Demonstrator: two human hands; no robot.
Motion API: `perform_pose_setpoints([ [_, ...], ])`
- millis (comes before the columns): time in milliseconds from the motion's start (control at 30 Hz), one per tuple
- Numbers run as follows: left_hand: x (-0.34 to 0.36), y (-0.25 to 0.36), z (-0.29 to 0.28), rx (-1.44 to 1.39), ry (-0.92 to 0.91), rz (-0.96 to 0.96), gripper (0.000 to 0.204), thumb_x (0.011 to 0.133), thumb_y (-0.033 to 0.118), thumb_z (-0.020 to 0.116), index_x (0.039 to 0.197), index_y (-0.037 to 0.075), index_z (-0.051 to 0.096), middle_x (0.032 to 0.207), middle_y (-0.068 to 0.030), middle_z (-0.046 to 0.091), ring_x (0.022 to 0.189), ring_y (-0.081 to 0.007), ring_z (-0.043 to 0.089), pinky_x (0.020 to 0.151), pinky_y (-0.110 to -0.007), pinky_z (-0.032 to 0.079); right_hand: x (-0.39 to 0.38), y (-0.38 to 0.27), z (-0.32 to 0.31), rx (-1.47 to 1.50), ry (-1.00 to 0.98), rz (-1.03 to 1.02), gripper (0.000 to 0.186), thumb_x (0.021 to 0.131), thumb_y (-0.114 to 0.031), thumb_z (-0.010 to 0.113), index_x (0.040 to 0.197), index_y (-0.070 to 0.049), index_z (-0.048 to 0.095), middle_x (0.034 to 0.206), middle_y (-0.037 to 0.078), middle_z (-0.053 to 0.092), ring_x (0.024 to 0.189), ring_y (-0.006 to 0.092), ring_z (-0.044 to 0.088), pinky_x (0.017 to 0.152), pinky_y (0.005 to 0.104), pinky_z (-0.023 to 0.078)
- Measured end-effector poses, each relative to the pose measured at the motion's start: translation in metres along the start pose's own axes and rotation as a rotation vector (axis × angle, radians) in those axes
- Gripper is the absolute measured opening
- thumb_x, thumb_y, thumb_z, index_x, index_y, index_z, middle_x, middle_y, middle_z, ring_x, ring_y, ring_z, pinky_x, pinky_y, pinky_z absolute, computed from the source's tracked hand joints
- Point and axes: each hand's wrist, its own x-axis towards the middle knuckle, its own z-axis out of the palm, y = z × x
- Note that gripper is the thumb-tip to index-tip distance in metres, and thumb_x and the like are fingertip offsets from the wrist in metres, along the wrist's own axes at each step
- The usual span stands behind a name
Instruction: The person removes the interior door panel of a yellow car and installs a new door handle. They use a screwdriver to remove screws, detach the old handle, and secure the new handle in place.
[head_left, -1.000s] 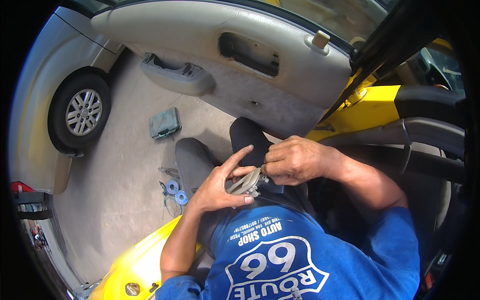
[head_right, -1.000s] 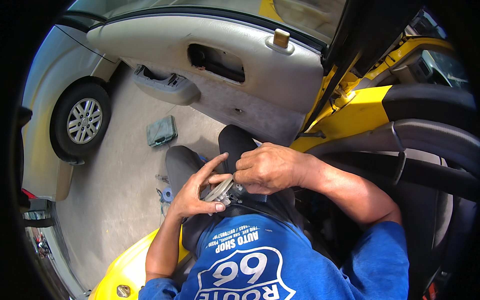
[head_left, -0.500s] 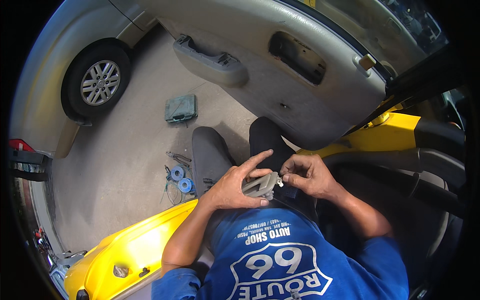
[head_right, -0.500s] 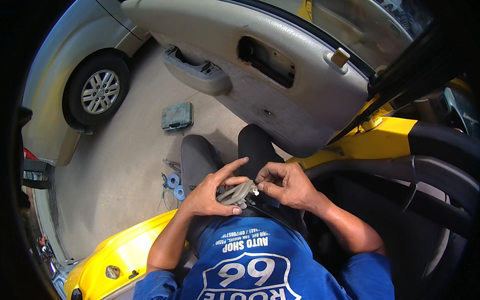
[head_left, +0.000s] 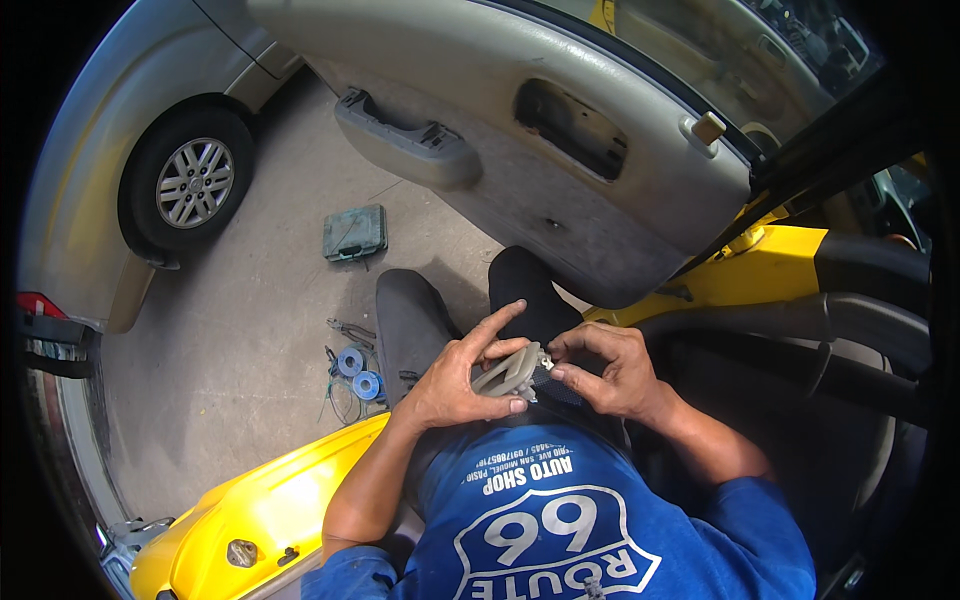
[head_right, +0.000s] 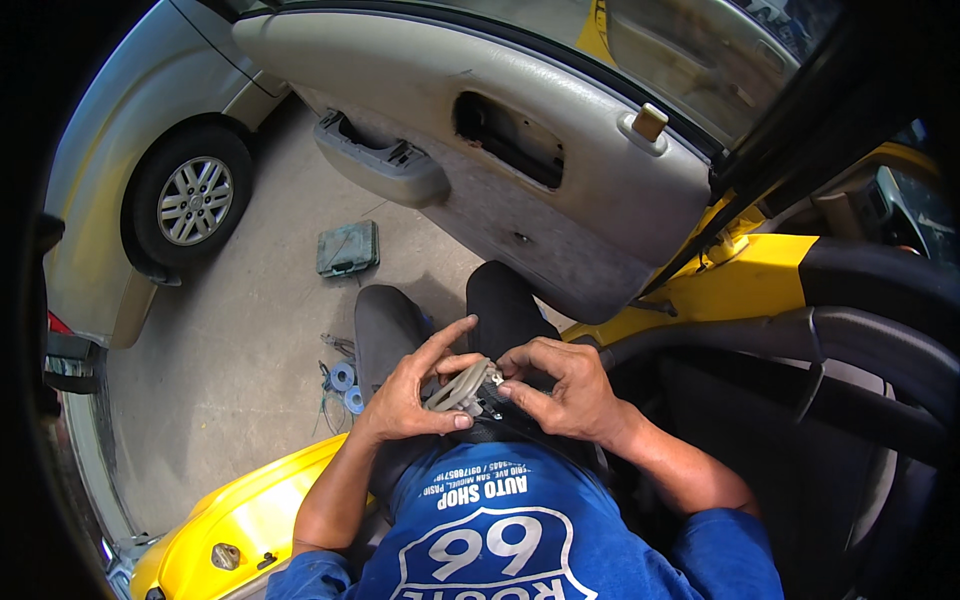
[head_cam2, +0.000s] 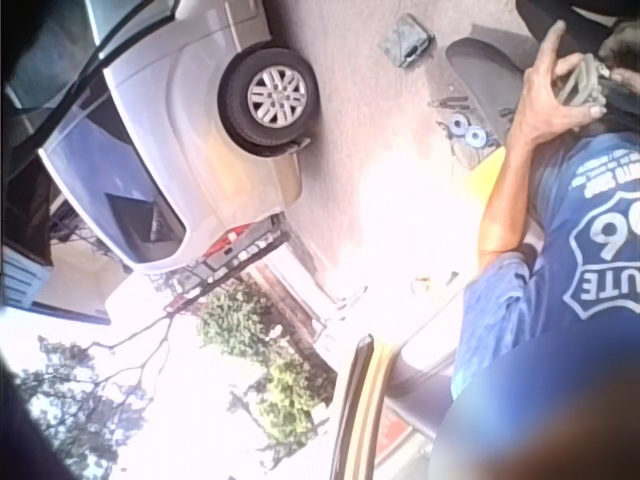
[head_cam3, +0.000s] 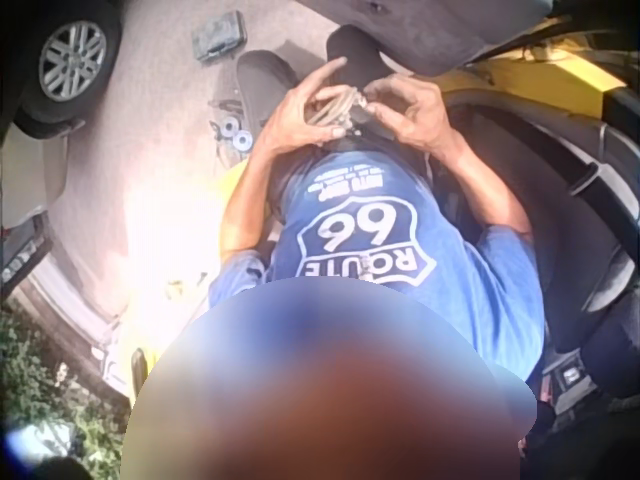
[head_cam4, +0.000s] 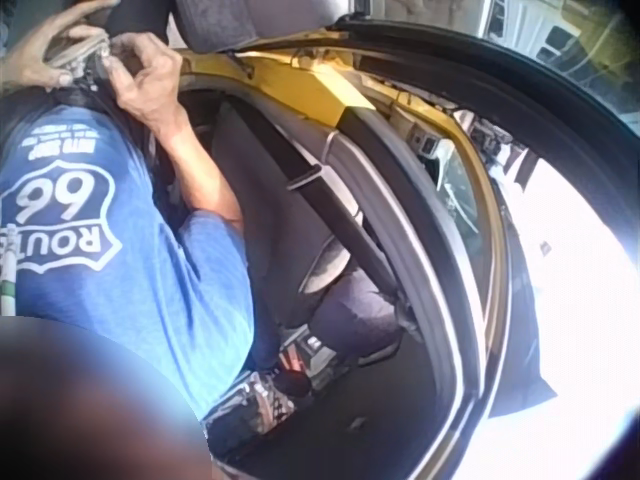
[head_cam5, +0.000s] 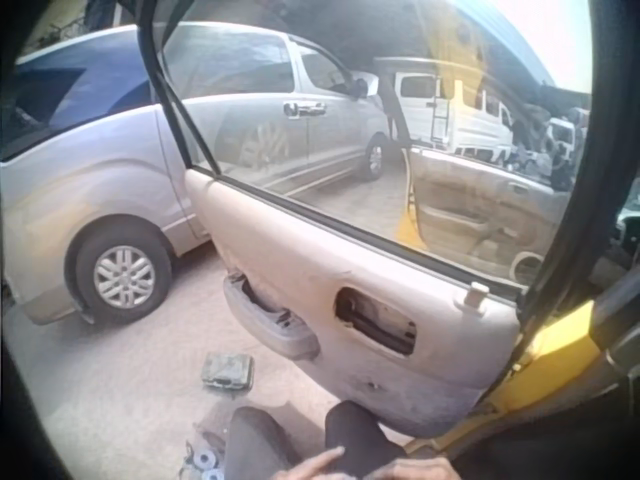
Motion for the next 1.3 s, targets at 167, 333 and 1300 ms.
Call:
perform_pose_setpoints([
  [167, 0.002, 0.004, 0.004, 0.090, 0.033, 0.051, 0.121, 0.069, 0.026, 0.093, 0.167, 0.004, 0.026, 0.128, -0.0168, 0.075, 0.117, -0.0246, 0.069, 0.110, -0.038, 0.046, -0.003, -0.003, 0.008, 0.001, 0.034, 0.109, 0.017, 0.088, -0.004, 0.078, 0.102, 0.005, 0.075, 0.091, 0.018, 0.076, 0.082, 0.0245, 0.076, 0.074, 0.0338, 0.060],
  [333, 0.004, 0.004, 0.009, 0.198, 0.070, 0.094, 0.122, 0.067, 0.024, 0.092, 0.168, 0.008, 0.026, 0.128, -0.0208, 0.075, 0.120, -0.0328, 0.071, 0.113, -0.041, 0.047, -0.006, -0.006, 0.014, -0.045, 0.049, 0.271, 0.014, 0.087, -0.002, 0.078, 0.100, 0.005, 0.075, 0.089, 0.014, 0.077, 0.079, 0.0201, 0.074, 0.073, 0.0332, 0.057],
  [1300, 0.087, 0.069, -0.032, -0.285, 0.506, 0.328, 0.065, 0.109, 0.060, 0.051, 0.142, 0.005, 0.055, 0.122, -0.0088, 0.060, 0.111, -0.0148, 0.057, 0.098, -0.032, 0.048, 0.156, -0.055, -0.025, 0.728, 0.312, 0.460, 0.023, 0.109, -0.020, 0.050, 0.111, 0.001, 0.058, 0.078, 0.004, 0.060, 0.050, 0.0097, 0.045, 0.044, 0.0304, 0.044],
])
